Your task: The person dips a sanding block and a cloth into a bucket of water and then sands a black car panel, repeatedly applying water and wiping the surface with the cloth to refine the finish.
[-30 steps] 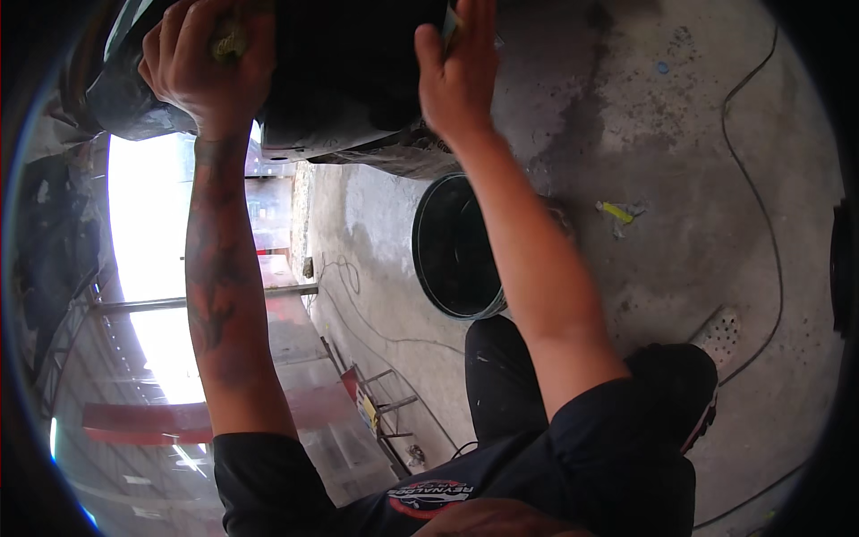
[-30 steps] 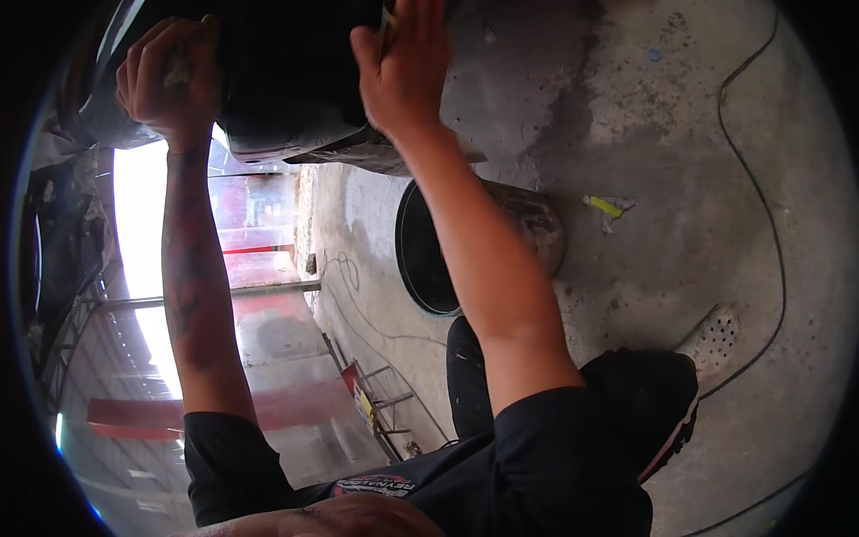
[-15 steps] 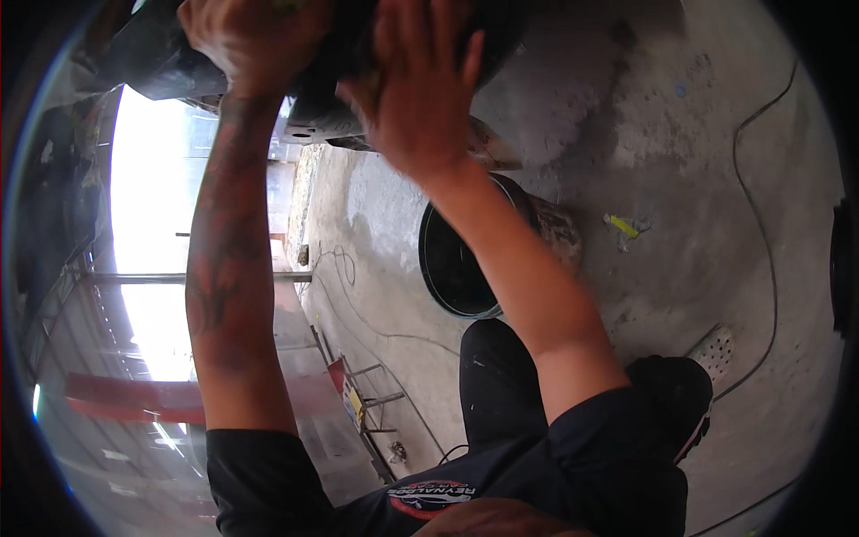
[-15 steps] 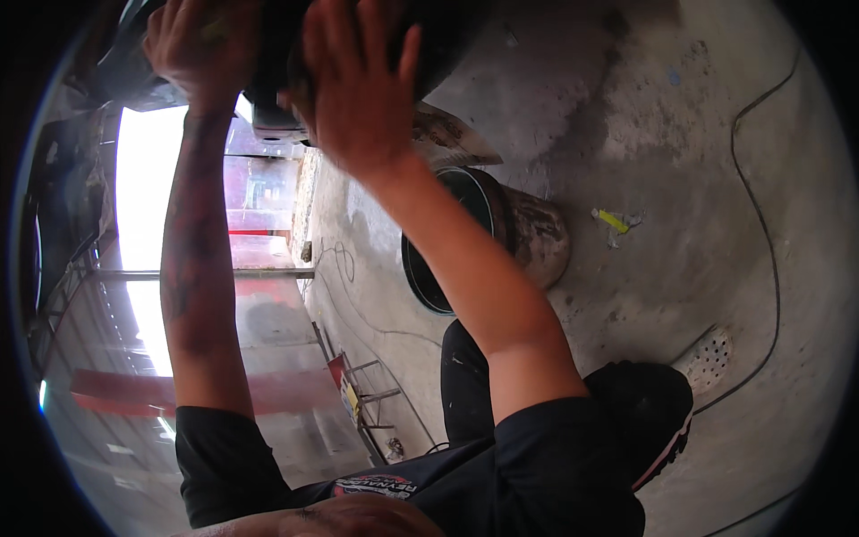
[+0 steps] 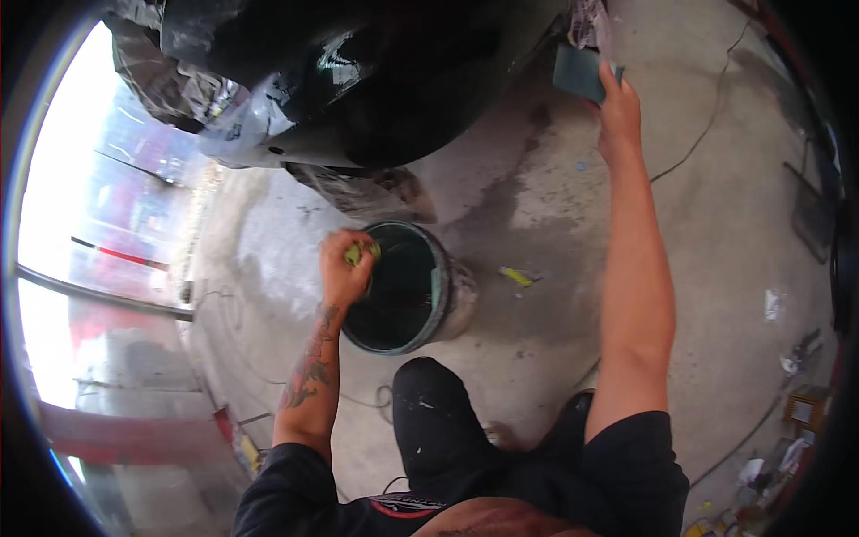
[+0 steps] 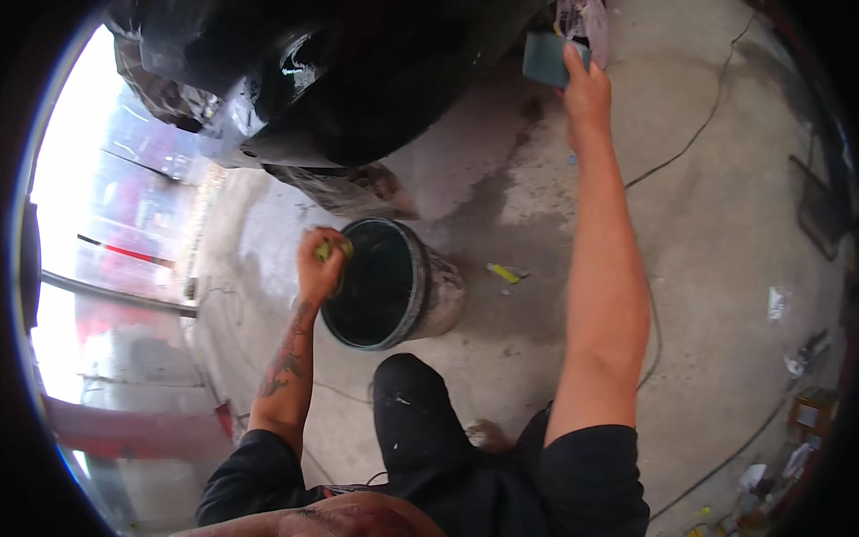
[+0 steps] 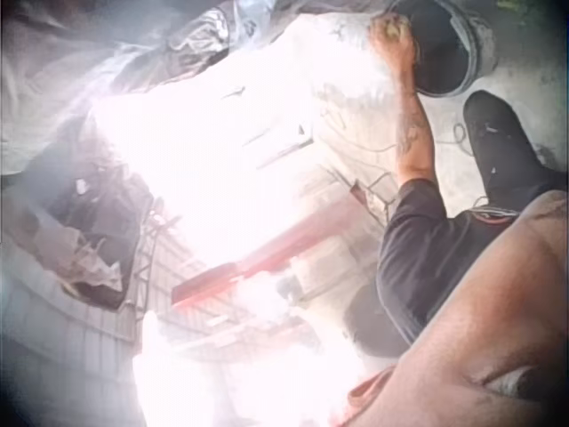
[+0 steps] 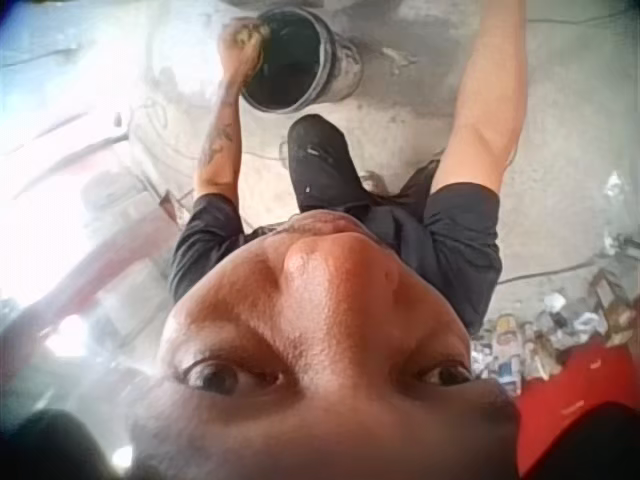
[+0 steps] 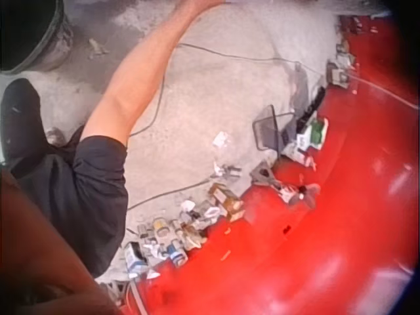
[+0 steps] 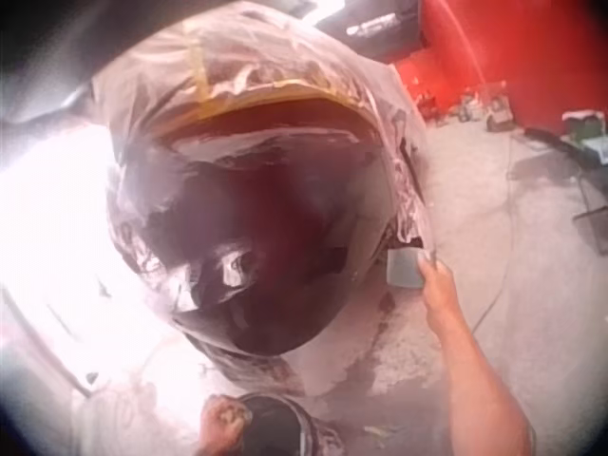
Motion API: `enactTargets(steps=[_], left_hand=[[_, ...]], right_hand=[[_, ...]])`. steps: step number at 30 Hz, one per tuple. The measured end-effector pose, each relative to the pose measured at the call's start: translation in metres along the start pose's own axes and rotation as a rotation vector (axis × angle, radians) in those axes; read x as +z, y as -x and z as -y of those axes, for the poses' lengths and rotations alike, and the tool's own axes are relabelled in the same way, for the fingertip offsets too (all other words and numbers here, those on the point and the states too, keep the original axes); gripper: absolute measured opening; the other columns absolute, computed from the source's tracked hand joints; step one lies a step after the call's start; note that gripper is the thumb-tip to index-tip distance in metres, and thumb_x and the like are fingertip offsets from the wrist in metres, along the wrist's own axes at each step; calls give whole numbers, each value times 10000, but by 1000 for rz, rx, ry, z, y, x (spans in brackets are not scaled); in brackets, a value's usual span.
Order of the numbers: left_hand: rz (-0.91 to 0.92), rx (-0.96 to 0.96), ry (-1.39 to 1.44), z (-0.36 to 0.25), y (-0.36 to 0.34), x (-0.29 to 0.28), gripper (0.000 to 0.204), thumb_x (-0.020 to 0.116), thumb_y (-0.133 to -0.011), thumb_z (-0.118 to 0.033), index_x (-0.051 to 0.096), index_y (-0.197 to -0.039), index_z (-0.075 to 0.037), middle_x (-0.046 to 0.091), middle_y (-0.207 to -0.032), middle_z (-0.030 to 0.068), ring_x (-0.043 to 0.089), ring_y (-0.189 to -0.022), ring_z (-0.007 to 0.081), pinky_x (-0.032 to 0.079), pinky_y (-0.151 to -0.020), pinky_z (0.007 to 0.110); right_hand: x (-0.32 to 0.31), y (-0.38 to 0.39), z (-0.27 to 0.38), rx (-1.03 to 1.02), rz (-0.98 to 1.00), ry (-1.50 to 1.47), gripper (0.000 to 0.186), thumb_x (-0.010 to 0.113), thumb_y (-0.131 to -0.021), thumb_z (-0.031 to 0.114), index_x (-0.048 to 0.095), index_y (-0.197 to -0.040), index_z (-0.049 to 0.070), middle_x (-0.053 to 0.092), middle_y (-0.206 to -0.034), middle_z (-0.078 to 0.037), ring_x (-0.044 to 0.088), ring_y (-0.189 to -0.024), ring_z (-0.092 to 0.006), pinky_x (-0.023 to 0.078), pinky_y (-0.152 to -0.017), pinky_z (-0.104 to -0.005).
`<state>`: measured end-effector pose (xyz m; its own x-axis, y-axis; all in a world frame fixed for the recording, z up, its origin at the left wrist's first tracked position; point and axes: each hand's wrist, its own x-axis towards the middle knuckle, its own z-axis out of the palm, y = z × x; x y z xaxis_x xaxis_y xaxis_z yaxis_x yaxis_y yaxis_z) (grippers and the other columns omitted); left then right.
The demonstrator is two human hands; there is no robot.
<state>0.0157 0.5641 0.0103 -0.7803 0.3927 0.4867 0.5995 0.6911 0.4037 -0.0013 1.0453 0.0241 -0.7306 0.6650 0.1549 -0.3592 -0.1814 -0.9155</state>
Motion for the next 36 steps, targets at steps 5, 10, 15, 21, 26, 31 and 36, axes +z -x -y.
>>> enactTargets(steps=[5, 10, 15, 21, 26, 31, 36], left_hand=[[795, -557, -113, 101, 87, 108, 384, 676, -807, -378, 747, -1110, -152, 717, -1065, 246, 680, -1047, 430, 540, -934, 471], [1121, -580, -173, 176, 151, 198, 575, 705, -789, -425, 703, -1251, -83, 647, -1318, 219, 622, -1231, 359, 474, -1051, 438], [1559, -615, -166, 167, 162, 212, 640, 731, -785, -419, 671, -1300, -44, 618, -1388, 177, 590, -1280, 314, 465, -1058, 405], [1457, -685, -32, 84, 121, 146, 715, 756, -761, -467, 664, -1282, 13, 643, -1336, 216, 633, -1207, 310, 490, -1000, 421], [1387, -435, -68, 70, 86, 84, 694, 730, -755, -474, 677, -1253, 7, 697, -1195, 255, 670, -1134, 371, 507, -991, 430], [1005, -252, -118, 12, 20, 12, 562, 735, -738, -432, 697, -1219, -144, 723, -1062, 238, 690, -1022, 409, 549, -902, 481], [615, 7, -94, -160, -99, -36, 502, 723, -756, -223, 653, -1247, -147, 692, -1040, 165, 673, -973, 385, 538, -856, 449]], right_hand=[[-142, 51, 3, -229, 197, 1066, 360, 619, -977, 343, 653, -1043, -9, 662, -857, -241, 624, -785, -348, 488, -755, -414], [-297, 214, 4, 140, 61, 1270, 384, 659, -959, 346, 648, -1004, -34, 661, -843, -237, 614, -747, -293, 482, -712, -428], [-402, 423, 3, 326, -280, 1356, 313, 719, -886, 257, 566, -857, -14, 595, -756, -192, 548, -718, -345, 457, -670, -453], [-377, 554, 47, 648, -1034, 614, 240, 791, -863, 190, 573, -860, 90, 607, -751, -32, 546, -567, -181, 456, -469, -316], [-361, 411, 78, 156, -894, 665, 222, 747, -851, 132, 602, -1010, 78, 601, -857, -10, 556, -732, -133, 437, -602, -313], [-212, 191, 93, -17, -428, 426, 299, 665, -854, 95, 624, -1144, 34, 615, -992, -20, 555, -882, -126, 446, -801, -271], [-86, 77, 51, 358, 2, -150, 462, 586, -869, 35, 505, -1324, 37, 572, -1229, -116, 593, -1096, -252, 554, -958, -466]])
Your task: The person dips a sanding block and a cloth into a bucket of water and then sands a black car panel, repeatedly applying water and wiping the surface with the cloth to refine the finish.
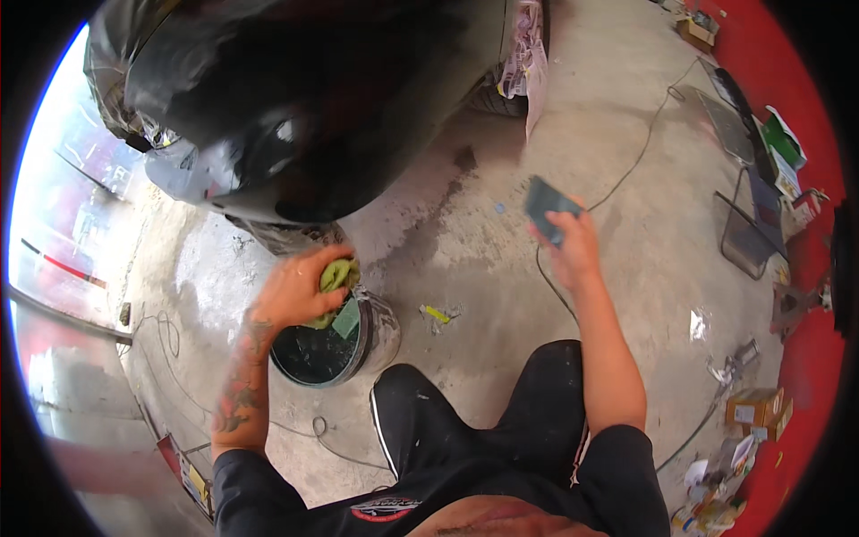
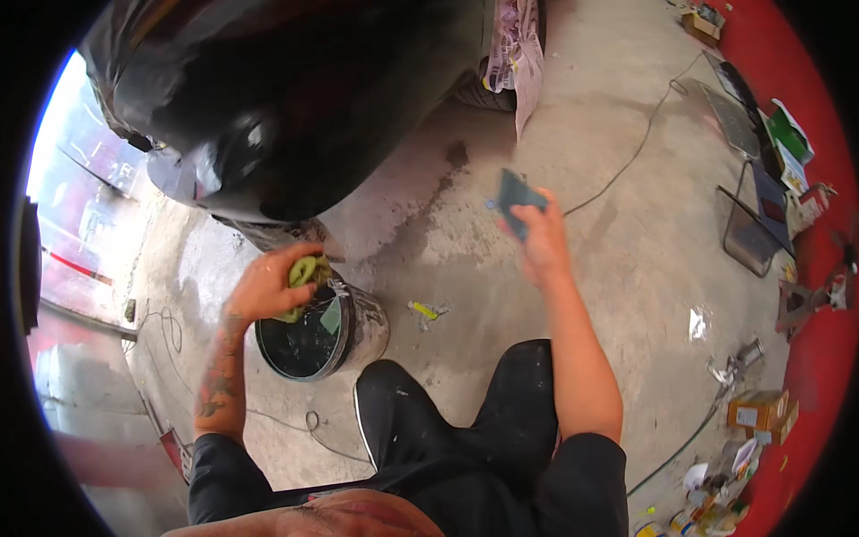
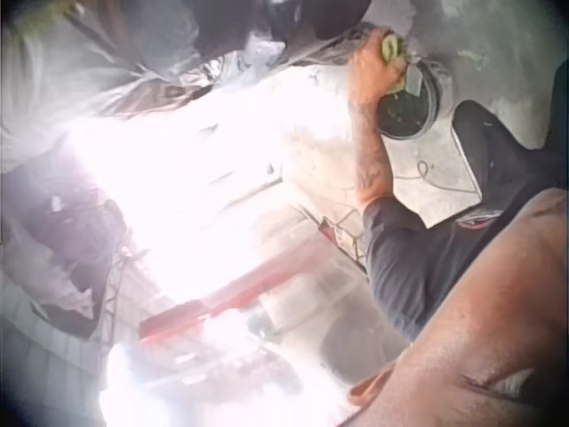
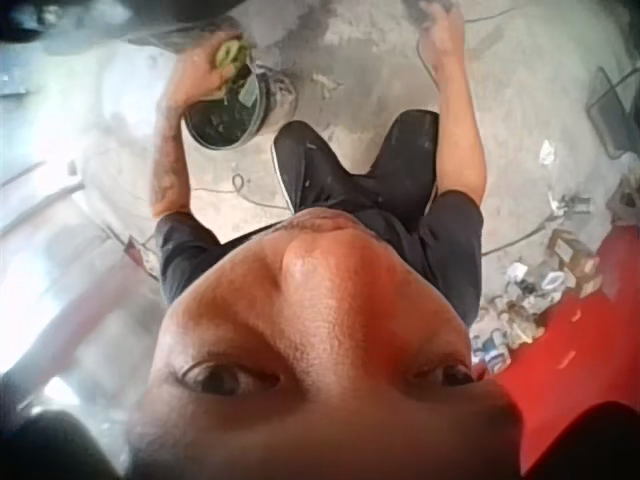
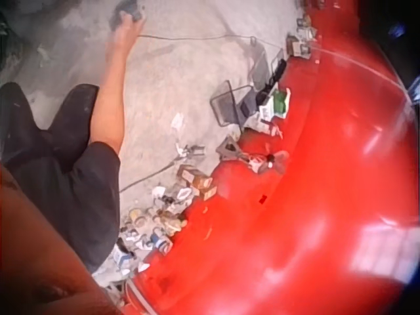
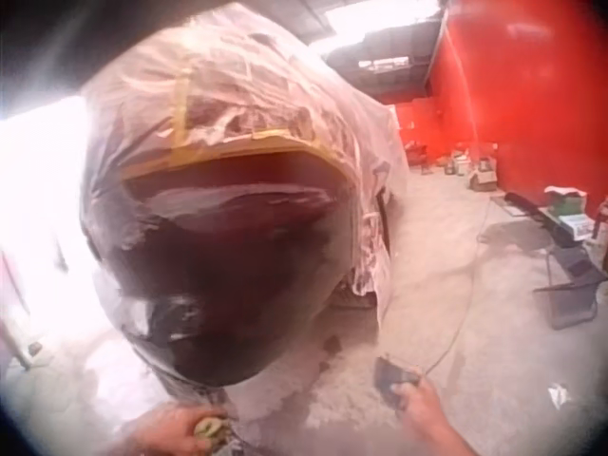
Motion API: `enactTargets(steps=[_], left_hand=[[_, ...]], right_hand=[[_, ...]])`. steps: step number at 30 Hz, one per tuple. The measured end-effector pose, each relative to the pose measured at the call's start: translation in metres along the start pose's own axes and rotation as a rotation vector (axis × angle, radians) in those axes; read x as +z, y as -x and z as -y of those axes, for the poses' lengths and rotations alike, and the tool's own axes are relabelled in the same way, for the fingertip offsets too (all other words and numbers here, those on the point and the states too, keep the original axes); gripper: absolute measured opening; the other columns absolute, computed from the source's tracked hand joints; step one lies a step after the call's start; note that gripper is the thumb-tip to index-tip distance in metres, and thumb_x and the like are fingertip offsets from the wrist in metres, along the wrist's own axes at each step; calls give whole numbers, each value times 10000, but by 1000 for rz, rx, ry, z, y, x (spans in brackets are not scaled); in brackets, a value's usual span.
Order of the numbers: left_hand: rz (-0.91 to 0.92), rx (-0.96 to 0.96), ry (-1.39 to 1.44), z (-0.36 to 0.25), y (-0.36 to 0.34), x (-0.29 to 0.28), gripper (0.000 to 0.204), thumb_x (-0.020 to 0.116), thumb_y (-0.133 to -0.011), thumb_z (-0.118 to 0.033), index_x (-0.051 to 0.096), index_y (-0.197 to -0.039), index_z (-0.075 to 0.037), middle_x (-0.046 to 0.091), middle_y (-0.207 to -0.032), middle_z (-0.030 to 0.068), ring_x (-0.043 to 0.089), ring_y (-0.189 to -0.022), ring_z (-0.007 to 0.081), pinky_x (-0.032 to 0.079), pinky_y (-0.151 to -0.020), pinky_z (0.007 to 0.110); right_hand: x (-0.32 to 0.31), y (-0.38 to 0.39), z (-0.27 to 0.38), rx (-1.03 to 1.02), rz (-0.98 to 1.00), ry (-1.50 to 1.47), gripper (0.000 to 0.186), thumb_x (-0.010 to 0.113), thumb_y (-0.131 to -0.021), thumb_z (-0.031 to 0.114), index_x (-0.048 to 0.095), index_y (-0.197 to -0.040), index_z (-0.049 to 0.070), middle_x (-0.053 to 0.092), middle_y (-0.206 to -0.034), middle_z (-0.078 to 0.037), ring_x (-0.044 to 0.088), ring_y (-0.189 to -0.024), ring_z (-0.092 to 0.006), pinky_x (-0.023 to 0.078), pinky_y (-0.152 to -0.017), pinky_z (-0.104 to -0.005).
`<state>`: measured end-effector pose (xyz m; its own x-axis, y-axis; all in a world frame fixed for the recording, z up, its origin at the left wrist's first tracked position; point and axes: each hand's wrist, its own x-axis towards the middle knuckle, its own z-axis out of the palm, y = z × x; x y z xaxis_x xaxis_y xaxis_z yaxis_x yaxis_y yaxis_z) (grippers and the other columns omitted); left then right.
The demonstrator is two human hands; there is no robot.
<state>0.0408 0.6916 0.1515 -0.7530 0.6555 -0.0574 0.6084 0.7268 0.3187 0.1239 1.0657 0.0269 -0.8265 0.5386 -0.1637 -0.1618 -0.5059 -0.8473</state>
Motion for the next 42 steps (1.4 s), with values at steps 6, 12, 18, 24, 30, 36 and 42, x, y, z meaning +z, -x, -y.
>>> enactTargets(steps=[6, 12, 18, 24, 30, 36, 42], left_hand=[[-286, 211, -554, -158, -115, -71, 461, 748, -753, -144, 681, -1207, -187, 620, -1116, 88, 619, -951, 308, 493, -800, 409], [-473, 352, -1296, -159, -303, -39, 226, 635, -855, -204, 706, -1063, -150, 581, -1033, 43, 530, -1040, 235, 416, -840, 399], [-662, 204, -1381, -199, -477, -82, 97, 636, -819, -197, 707, -864, -149, 605, -986, 31, 557, -946, 229, 414, -762, 403], [-765, 236, -1374, -205, -511, -101, 181, 632, -827, -178, 691, -990, -129, 617, -998, 30, 579, -932, 236, 440, -741, 429], [-501, 385, -1072, -171, -359, -47, 176, 707, -813, -260, 666, -953, -162, 576, -1055, 35, 544, -1048, 237, 397, -854, 428], [-440, 318, -1011, -156, -237, -80, 448, 838, -654, -293, 668, -1058, -200, 601, -1253, 45, 528, -1296, 300, 345, -1082, 548], [-442, 311, -1015, -134, -183, -98, 504, 827, -636, -379, 678, -1095, -231, 615, -1278, 52, 554, -1300, 315, 299, -1141, 584]], right_hand=[[-27, -88, 10, 317, 247, -269, 578, 472, -911, 57, 426, -1486, 86, 505, -1401, -186, 535, -1273, -374, 483, -1056, -566], [-174, -133, 12, 378, 69, -298, 615, 492, -914, 106, 402, -1523, 105, 498, -1458, -177, 524, -1301, -388, 464, -1068, -567], [-281, -122, 34, 424, -140, -379, 525, 555, -928, 133, 478, -1444, 80, 552, -1405, -139, 552, -1274, -338, 492, -1045, -526], [-291, -157, 5, 353, -155, -507, 315, 573, -956, 88, 555, -1259, 1, 595, -1311, -107, 572, -1223, -274, 455, -1092, -528], [-105, -202, 30, 337, 246, -150, 555, 533, -1019, 180, 388, -1519, -16, 431, -1535, -106, 409, -1404, -217, 294, -1193, -419], [114, -290, 122, -712, 515, 220, 681, 448, -1059, 283, 163, -1593, -29, 144, -1671, -241, 127, -1564, -328, 142, -1250, -377], [182, -290, 66, -857, 354, 684, 841, 441, -1025, 527, 63, -1634, 88, 31, -1700, -184, 84, -1564, -384, 132, -1188, -659]])
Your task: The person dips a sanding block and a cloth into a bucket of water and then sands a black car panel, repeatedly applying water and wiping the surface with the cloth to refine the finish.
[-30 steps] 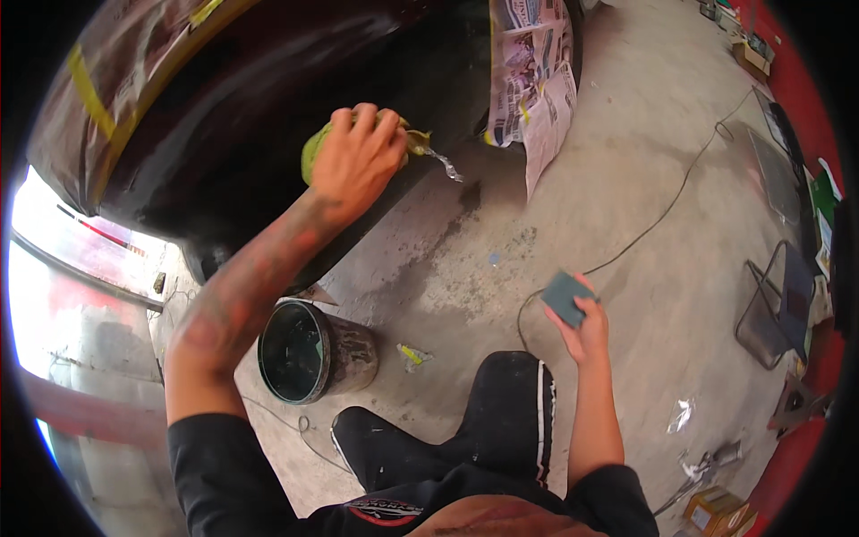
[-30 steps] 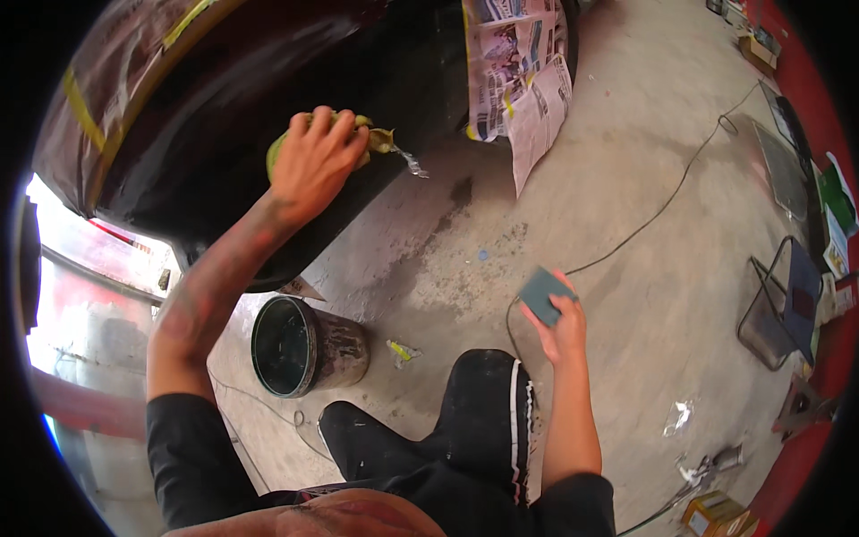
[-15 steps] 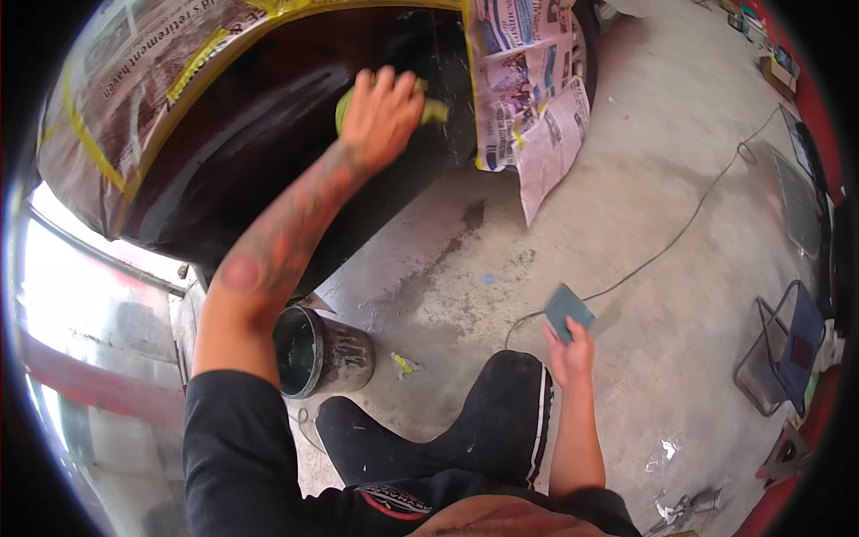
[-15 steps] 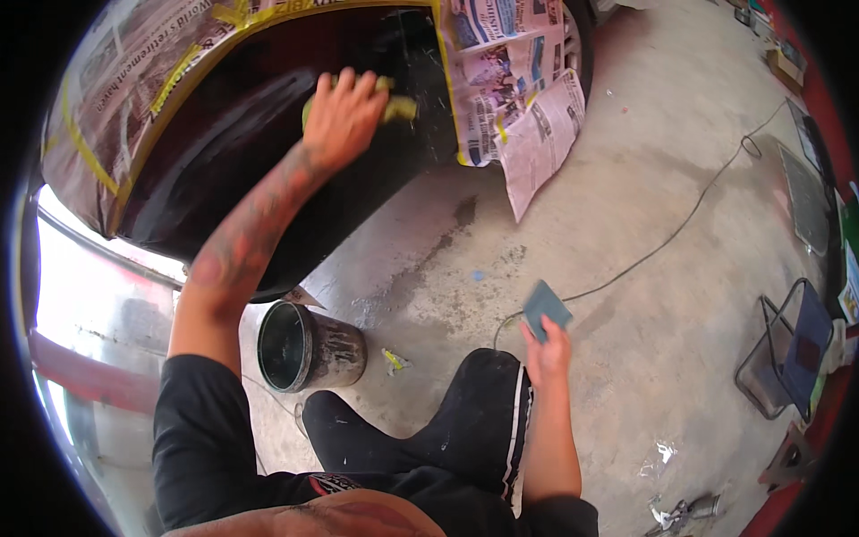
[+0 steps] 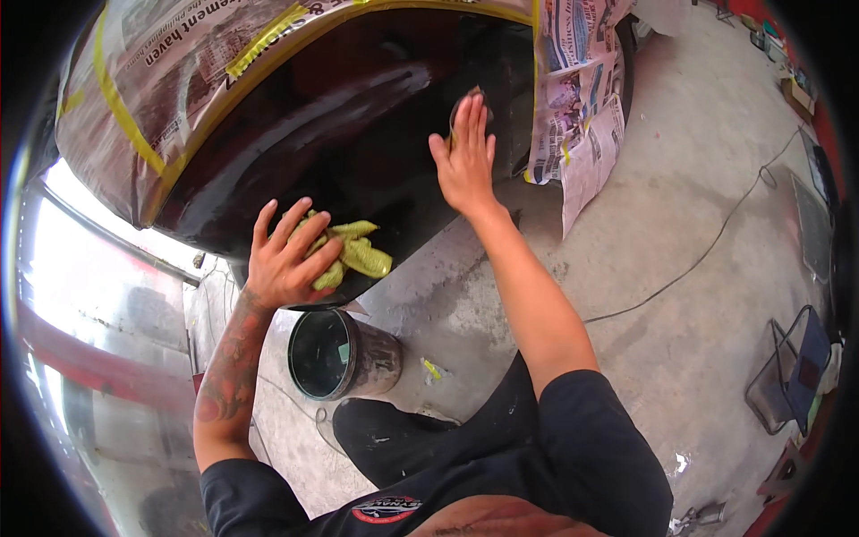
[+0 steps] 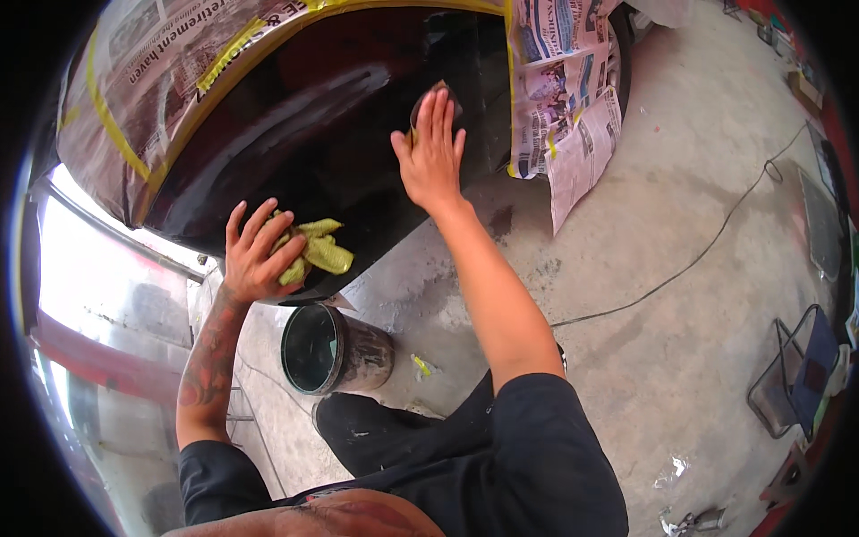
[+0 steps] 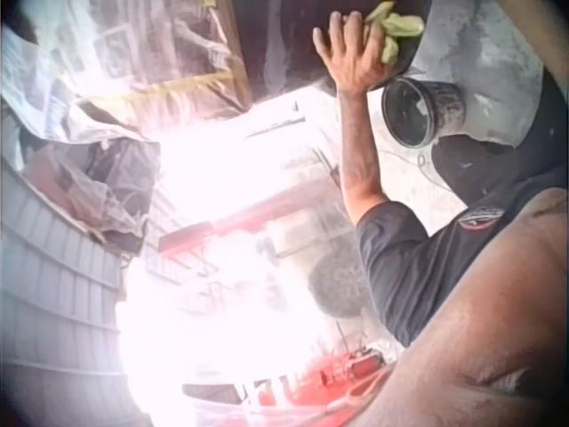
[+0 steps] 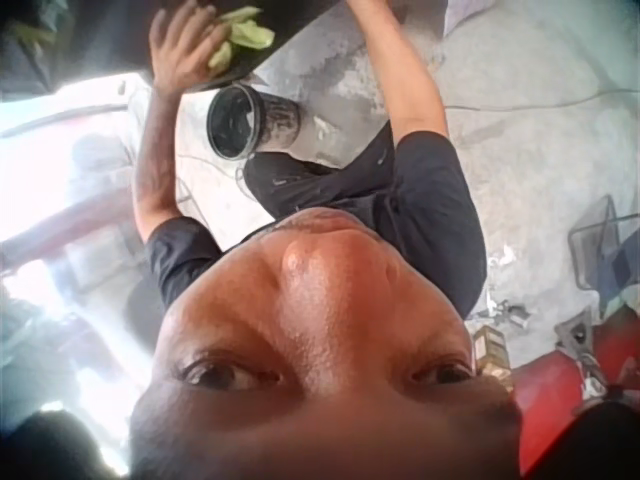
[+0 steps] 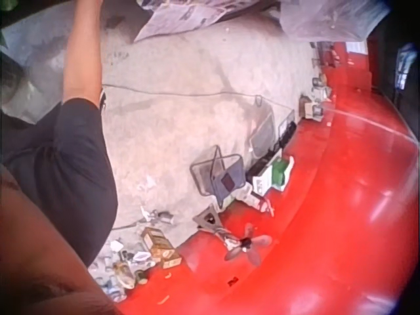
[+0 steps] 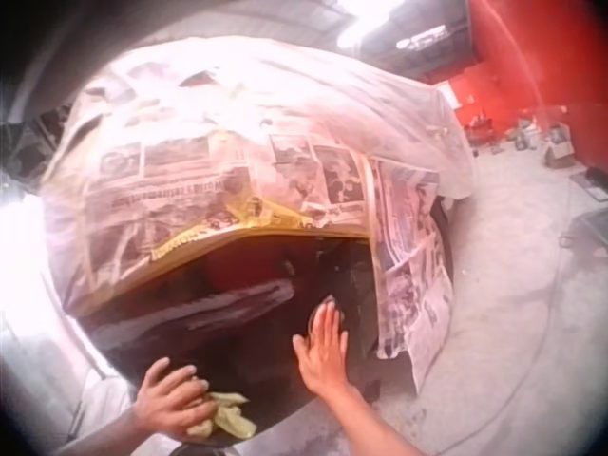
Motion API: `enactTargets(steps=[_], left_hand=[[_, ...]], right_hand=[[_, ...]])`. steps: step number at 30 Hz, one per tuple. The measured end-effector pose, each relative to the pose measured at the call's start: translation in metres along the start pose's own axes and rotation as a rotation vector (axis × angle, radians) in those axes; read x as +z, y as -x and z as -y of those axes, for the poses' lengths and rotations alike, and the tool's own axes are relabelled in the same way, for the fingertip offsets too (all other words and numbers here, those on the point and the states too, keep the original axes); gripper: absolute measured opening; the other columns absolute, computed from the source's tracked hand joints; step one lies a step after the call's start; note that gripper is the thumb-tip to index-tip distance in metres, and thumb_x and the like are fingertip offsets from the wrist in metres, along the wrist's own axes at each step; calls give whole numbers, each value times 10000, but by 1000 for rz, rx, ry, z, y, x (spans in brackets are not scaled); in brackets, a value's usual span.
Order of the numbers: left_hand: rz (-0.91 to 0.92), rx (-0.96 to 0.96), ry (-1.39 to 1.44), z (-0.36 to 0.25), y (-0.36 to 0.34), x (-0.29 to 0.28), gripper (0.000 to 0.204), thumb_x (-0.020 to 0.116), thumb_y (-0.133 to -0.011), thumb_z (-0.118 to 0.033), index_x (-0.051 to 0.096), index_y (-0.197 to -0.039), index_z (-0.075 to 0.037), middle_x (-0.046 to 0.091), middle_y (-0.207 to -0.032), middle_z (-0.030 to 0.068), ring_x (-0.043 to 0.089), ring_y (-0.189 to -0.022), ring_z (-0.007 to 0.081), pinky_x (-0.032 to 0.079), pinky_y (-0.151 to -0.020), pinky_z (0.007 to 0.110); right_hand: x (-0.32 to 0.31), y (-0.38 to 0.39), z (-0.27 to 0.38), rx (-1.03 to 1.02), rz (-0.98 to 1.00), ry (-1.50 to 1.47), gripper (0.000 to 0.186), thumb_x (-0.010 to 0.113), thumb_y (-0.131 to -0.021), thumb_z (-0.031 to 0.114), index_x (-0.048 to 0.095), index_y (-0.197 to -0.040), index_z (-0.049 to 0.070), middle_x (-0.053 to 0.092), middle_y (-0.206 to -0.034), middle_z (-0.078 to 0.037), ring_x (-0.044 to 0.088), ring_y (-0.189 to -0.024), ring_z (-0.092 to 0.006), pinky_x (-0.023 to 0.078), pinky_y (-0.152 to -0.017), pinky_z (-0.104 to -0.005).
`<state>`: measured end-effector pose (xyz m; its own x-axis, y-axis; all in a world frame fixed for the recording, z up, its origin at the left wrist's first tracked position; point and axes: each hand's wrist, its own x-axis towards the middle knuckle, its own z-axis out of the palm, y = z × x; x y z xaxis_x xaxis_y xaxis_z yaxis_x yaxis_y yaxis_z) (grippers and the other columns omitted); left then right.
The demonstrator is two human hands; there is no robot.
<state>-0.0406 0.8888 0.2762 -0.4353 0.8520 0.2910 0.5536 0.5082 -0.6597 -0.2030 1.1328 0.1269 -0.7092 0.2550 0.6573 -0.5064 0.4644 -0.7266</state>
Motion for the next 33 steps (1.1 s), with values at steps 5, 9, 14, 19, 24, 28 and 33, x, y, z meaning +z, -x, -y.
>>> enactTargets(steps=[5, 9, 14, 19, 24, 28, 33], left_hand=[[-99, 31, -6, 6, 10, 11, 393, 704, -770, -514, 709, -1067, -256, 658, -1226, 41, 629, -1203, 314, 293, -1141, 576], [-130, 38, 4, 8, 10, 14, 372, 696, -780, -514, 711, -1055, -263, 671, -1207, 35, 651, -1161, 307, 300, -1136, 563], [-129, 37, -14, 8, 12, 18, 362, 682, -795, -516, 711, -1052, -263, 678, -1197, 35, 662, -1141, 301, 310, -1130, 547], [-118, 35, -2, 6, 11, 18, 351, 678, -805, -500, 709, -1062, -264, 680, -1204, 37, 665, -1134, 303, 325, -1115, 535], [-139, 17, 9, 8, 18, 21, 353, 685, -801, -491, 706, -1075, -268, 679, -1212, 41, 665, -1134, 305, 330, -1106, 531], [-132, 21, 11, 7, 15, 17, 354, 699, -783, -474, 706, -1073, -272, 681, -1212, 42, 666, -1135, 303, 335, -1105, 519], [-146, 26, 6, 6, 12, 21, 356, 704, -780, -472, 708, -1074, -271, 683, -1211, 39, 668, -1132, 302, 335, -1108, 514]], right_hand=[[-15, -67, 6, -199, -169, 74, 827, 439, -1023, 552, 149, -1622, 61, 114, -1697, -161, 130, -1560, -366, 119, -1191, -657], [-32, -102, 4, -270, -187, 62, 762, 434, -1042, 526, 151, -1635, 139, 137, -1697, -146, 145, -1557, -367, 147, -1198, -625], [-16, -27, -22, -231, -41, 101, 797, 464, -1023, 530, 175, -1625, 96, 156, -1688, -161, 178, -1543, -389, 168, -1193, -630], [-32, -82, -9, -288, -154, 148, 774, 449, -1032, 528, 168, -1628, 120, 159, -1689, -150, 191, -1542, -380, 181, -1194, -623], [-26, -25, -29, -299, -21, 185, 795, 536, -1015, 450, 152, -1629, 122, 171, -1685, -155, 233, -1527, -389, 222, -1177, -635], [-43, -19, -34, -200, -40, 214, 836, 603, -937, 187, 143, -1635, 181, 204, -1664, -199, 250, -1514, -418, 265, -1155, -646], [-69, -62, -2, -187, -87, 400, 796, 565, -923, 81, 187, -1622, 117, 205, -1650, -243, 241, -1497, -467, 284, -1184, -555]])
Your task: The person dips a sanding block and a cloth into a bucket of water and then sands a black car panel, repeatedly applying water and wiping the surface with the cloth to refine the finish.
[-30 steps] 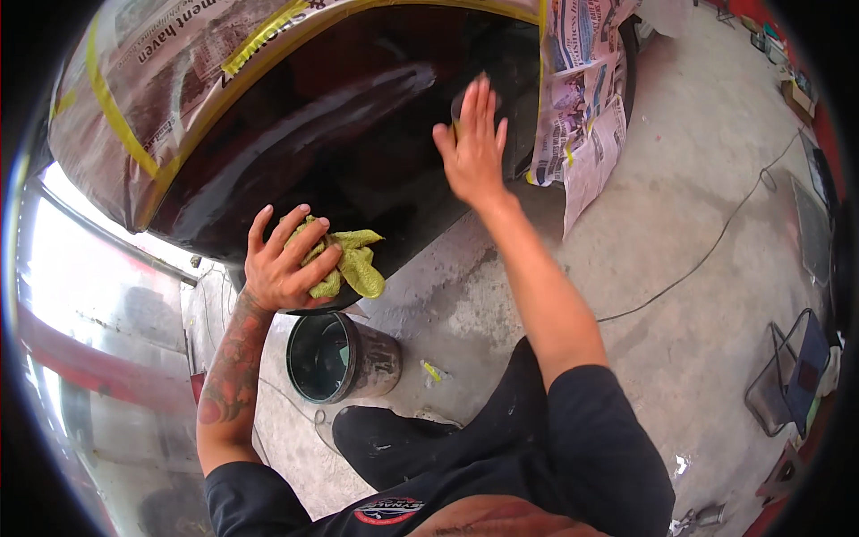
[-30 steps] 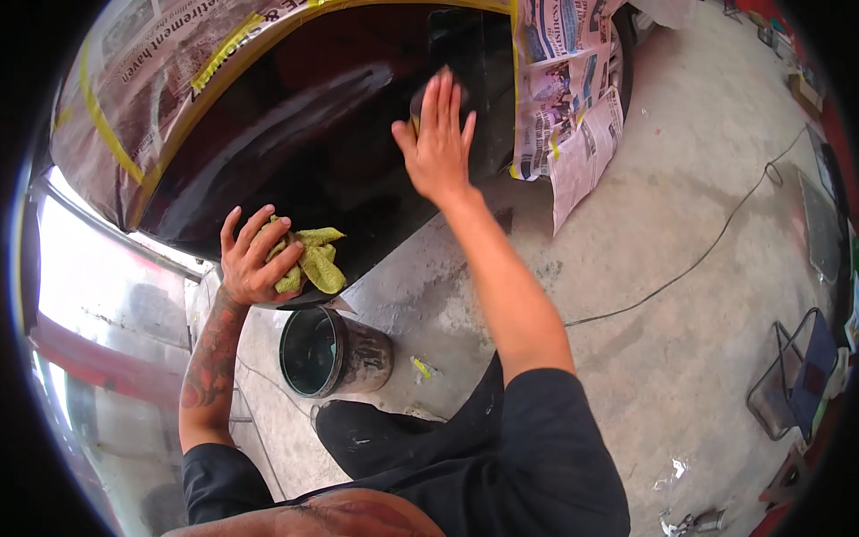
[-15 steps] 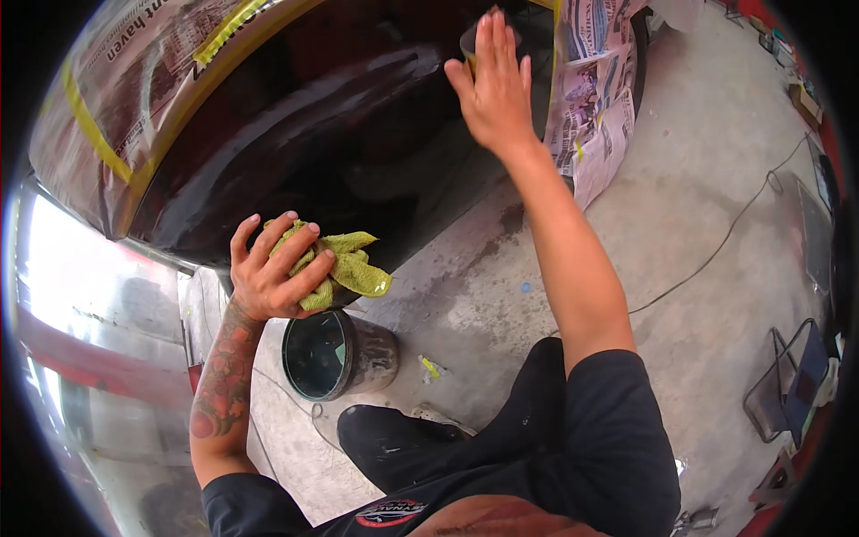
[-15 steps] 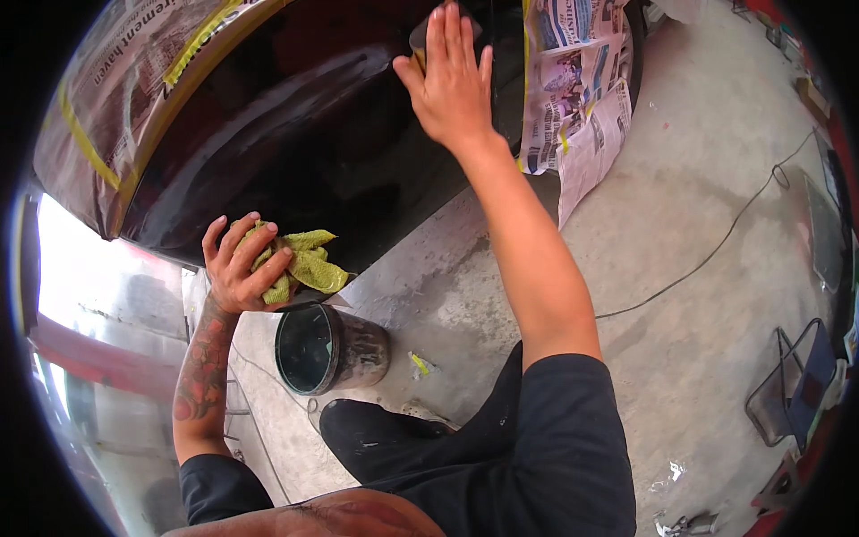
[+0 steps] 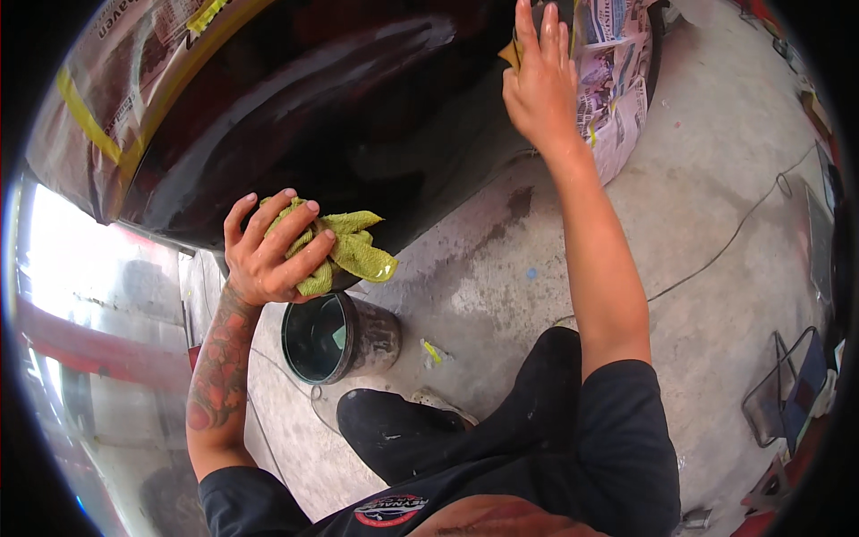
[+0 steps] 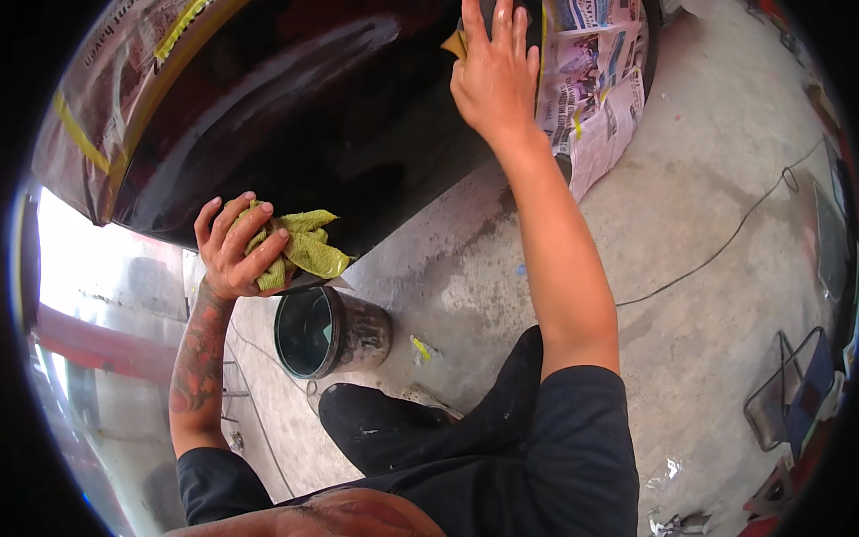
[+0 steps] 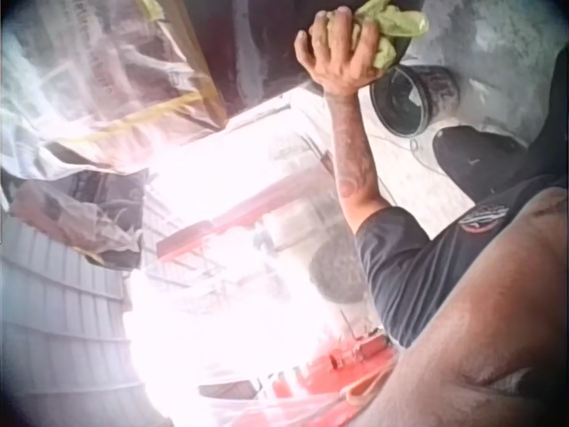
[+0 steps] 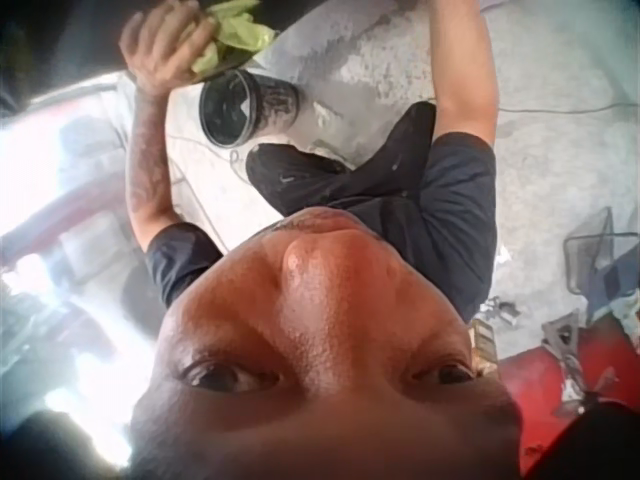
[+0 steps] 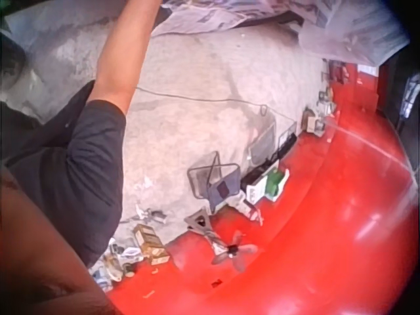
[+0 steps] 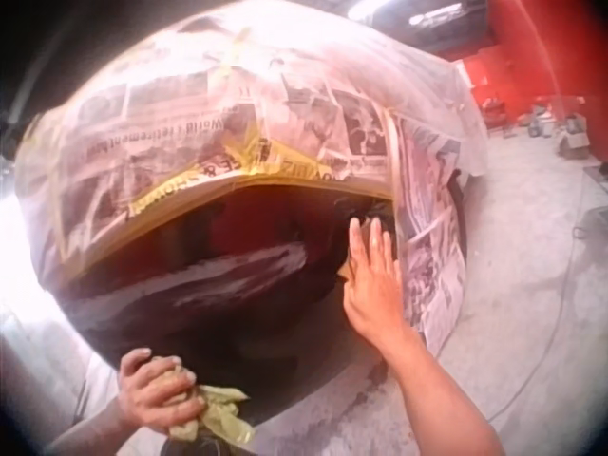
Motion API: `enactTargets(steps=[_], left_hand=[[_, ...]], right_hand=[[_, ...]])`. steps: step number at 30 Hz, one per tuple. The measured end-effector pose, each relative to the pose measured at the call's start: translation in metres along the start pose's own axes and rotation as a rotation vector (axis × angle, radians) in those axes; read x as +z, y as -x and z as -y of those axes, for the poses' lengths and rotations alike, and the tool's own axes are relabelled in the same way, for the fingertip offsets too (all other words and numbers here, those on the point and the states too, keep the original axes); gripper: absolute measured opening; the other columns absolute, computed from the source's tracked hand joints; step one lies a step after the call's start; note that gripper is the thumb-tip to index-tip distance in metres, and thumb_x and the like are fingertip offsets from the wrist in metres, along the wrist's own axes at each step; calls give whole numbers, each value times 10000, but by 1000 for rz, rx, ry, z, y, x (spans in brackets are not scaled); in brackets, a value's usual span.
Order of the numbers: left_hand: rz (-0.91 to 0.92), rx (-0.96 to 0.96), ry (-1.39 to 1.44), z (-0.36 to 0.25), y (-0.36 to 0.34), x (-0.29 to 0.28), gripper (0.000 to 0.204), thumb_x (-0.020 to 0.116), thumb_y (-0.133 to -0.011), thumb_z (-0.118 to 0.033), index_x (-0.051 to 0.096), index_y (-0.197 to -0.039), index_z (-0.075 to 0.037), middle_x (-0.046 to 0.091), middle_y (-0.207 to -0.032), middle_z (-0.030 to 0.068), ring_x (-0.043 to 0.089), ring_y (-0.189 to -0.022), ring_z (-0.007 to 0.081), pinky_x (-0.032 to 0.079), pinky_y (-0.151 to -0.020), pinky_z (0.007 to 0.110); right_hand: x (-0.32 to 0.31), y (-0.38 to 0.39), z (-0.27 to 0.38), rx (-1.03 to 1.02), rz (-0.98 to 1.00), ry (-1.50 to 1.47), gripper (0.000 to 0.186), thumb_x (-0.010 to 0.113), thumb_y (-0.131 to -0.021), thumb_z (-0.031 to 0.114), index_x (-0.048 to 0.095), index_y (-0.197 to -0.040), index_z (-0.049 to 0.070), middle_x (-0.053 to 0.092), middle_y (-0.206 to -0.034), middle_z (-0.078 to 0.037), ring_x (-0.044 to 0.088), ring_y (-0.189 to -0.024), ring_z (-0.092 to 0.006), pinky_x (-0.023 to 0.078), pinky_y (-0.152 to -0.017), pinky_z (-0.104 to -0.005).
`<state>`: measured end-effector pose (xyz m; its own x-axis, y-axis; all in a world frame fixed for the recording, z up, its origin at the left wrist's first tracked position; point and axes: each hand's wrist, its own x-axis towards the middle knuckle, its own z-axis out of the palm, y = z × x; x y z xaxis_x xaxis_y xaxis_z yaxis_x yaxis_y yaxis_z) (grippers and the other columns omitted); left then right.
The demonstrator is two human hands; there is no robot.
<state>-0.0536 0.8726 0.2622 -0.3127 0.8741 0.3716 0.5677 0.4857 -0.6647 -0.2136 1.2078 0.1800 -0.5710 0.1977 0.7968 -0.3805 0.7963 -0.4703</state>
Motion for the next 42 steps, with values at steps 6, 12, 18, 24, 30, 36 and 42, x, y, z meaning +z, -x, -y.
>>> enactTargets(steps=[6, 12, 18, 24, 30, 36, 42], left_hand=[[10, -16, 7, 0, 1, -2, 337, 705, -783, -457, 713, -1061, -267, 687, -1198, 37, 673, -1120, 302, 337, -1109, 507], [-19, -9, -3, 0, 1, -1, 336, 713, -777, -451, 712, -1058, -266, 689, -1197, 37, 672, -1122, 301, 345, -1103, 506], [-14, -8, 5, 0, 1, -1, 347, 721, -767, -443, 711, -1067, -267, 690, -1200, 35, 671, -1125, 299, 350, -1097, 504], [-18, -11, 13, -1, 0, 0, 356, 717, -772, -443, 713, -1082, -269, 689, -1208, 38, 671, -1129, 299, 350, -1100, 502], [-23, -12, 5, 1, 2, 1, 351, 715, -776, -457, 720, -1074, -271, 688, -1214, 34, 672, -1123, 295, 361, -1093, 496], [-27, -19, 5, -1, -1, -3, 372, 732, -744, -485, 723, -1046, -267, 689, -1210, 21, 666, -1132, 272, 376, -1079, 485], [-44, -30, 107, -13, -15, -3, 400, 785, -639, -352, 710, -994, -183, 678, -1216, 63, 645, -1123, 327, 428, -1037, 499]], right_hand=[[2, 4, 12, 31, 137, -23, 934, 585, -851, 10, 130, -1639, 222, 163, -1661, -239, 238, -1498, -471, 305, -1149, -616], [5, 21, 22, 13, 129, -34, 929, 587, -859, 9, 125, -1641, 203, 169, -1655, -256, 255, -1492, -470, 326, -1135, -600], [24, 38, 16, -123, 9, -24, 993, 626, -827, 27, 120, -1639, 293, 208, -1638, -268, 280, -1483, -475, 351, -1119, -589], [14, 15, 13, 79, 53, 91, 926, 580, -848, -5, 136, -1638, 181, 200, -1635, -283, 283, -1473, -483, 358, -1115, -578], [9, 34, 42, -10, 74, -12, 932, 591, -848, 0, 127, -1638, 174, 207, -1620, -310, 292, -1465, -488, 371, -1100, -579], [15, 47, 47, -123, 8, -37, 1005, 628, -823, 36, 125, -1632, 358, 191, -1626, -309, 291, -1479, -469, 417, -1068, -564], [9, 23, -4, 36, 30, 113, 842, 603, -865, 46, 246, -1602, 240, 283, -1582, -304, 348, -1435, -464, 414, -1076, -522]])
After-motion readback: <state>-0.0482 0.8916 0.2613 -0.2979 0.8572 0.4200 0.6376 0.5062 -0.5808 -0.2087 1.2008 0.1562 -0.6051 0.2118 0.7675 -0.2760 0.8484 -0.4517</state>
